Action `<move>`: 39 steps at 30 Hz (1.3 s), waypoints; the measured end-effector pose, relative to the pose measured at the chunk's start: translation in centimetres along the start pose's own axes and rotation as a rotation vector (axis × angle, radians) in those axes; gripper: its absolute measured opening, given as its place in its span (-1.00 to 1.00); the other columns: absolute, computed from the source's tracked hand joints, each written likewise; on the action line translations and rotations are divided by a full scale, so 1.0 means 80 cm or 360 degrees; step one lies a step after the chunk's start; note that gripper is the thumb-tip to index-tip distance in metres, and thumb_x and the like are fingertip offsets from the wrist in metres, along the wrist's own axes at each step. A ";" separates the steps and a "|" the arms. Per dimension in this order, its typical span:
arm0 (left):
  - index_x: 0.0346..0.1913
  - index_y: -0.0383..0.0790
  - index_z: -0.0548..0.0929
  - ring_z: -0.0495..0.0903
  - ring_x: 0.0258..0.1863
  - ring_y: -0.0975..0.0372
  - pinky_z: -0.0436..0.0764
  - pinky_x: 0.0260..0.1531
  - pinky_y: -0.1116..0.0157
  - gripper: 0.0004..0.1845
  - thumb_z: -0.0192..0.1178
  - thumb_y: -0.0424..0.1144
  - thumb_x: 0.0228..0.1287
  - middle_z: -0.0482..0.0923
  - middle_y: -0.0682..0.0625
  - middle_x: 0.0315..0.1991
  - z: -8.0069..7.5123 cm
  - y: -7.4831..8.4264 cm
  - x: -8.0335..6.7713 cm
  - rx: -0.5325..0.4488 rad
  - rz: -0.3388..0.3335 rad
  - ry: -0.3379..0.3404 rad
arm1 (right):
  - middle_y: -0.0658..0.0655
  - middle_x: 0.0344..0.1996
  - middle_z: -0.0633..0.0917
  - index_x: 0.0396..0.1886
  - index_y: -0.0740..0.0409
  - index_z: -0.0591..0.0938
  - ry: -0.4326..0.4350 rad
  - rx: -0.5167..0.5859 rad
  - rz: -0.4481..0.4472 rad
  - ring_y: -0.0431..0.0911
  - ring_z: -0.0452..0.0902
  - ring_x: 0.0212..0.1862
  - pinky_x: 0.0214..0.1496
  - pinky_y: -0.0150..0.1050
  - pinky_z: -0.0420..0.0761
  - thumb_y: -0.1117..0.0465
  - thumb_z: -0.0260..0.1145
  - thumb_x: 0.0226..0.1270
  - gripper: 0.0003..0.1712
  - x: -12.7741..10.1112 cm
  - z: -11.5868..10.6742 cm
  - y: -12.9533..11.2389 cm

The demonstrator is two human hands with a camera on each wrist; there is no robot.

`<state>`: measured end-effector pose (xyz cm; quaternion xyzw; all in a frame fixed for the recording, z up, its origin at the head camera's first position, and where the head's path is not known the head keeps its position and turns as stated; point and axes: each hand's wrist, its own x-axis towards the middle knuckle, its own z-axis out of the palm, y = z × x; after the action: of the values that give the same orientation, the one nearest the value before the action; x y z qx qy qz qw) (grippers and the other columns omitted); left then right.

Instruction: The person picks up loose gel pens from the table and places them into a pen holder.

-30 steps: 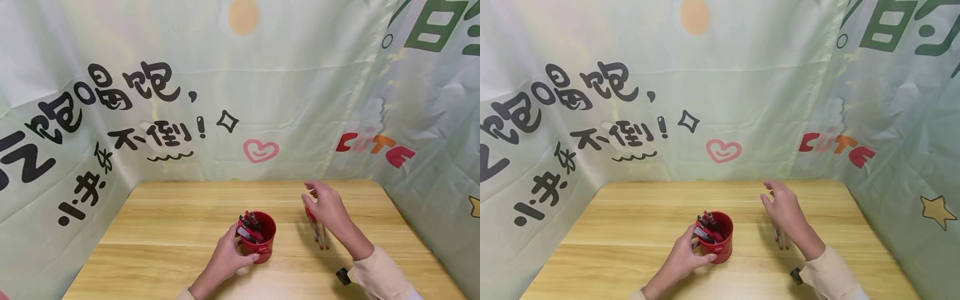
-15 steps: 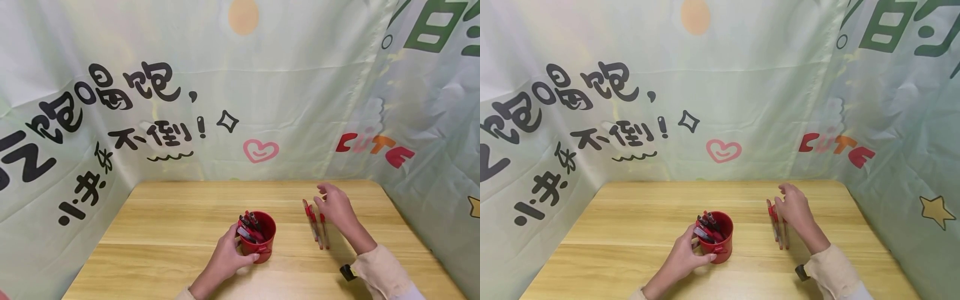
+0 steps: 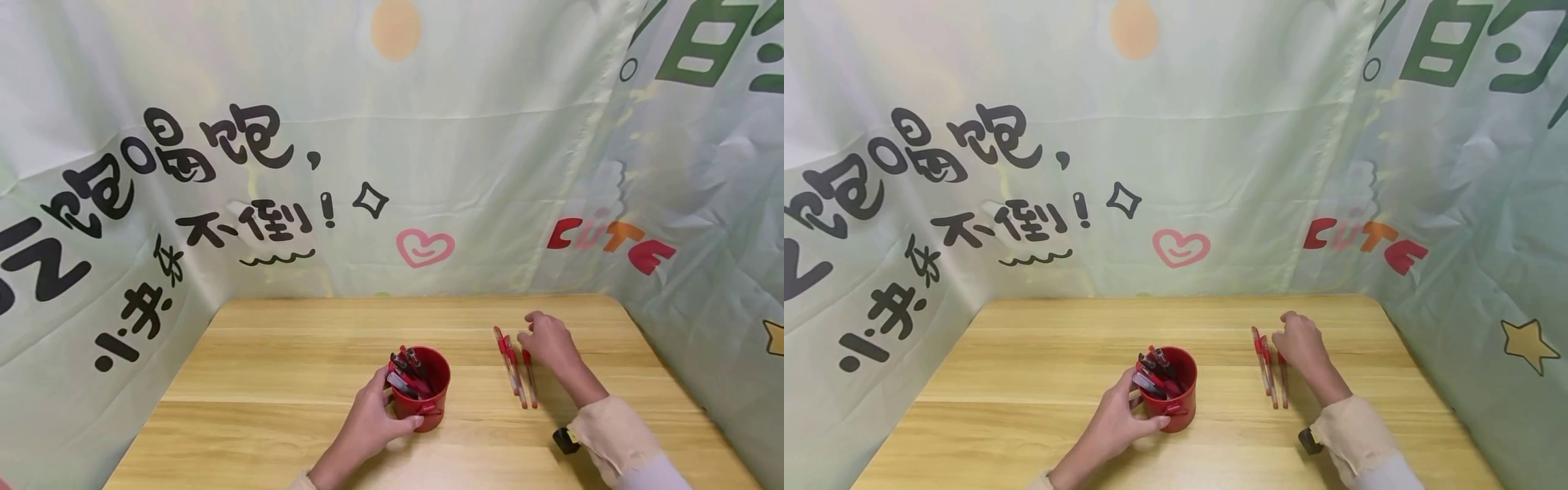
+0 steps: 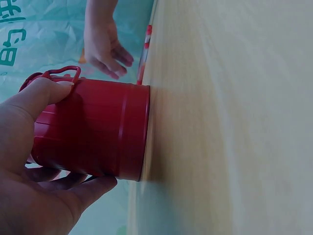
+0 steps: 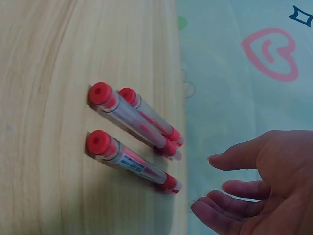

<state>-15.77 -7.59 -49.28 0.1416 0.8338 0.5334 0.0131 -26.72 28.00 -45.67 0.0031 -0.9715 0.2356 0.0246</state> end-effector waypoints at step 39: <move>0.52 -0.26 0.31 0.59 0.33 -0.08 0.75 0.19 0.09 0.04 0.62 -0.09 -0.01 0.50 -0.17 0.41 0.001 -0.003 0.000 -0.0025 0.0017 0.0004 | 0.02 -0.70 0.38 -0.74 0.07 0.42 -0.0064 -0.0099 0.0023 -0.07 0.29 -0.55 -0.52 -0.29 0.30 0.38 0.24 0.17 -0.66 0.012 0.025 0.020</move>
<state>-15.84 -7.63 -49.53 0.1454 0.8288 0.5402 0.0103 -27.81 28.48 -48.11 -0.0001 -0.9787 0.2054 0.0035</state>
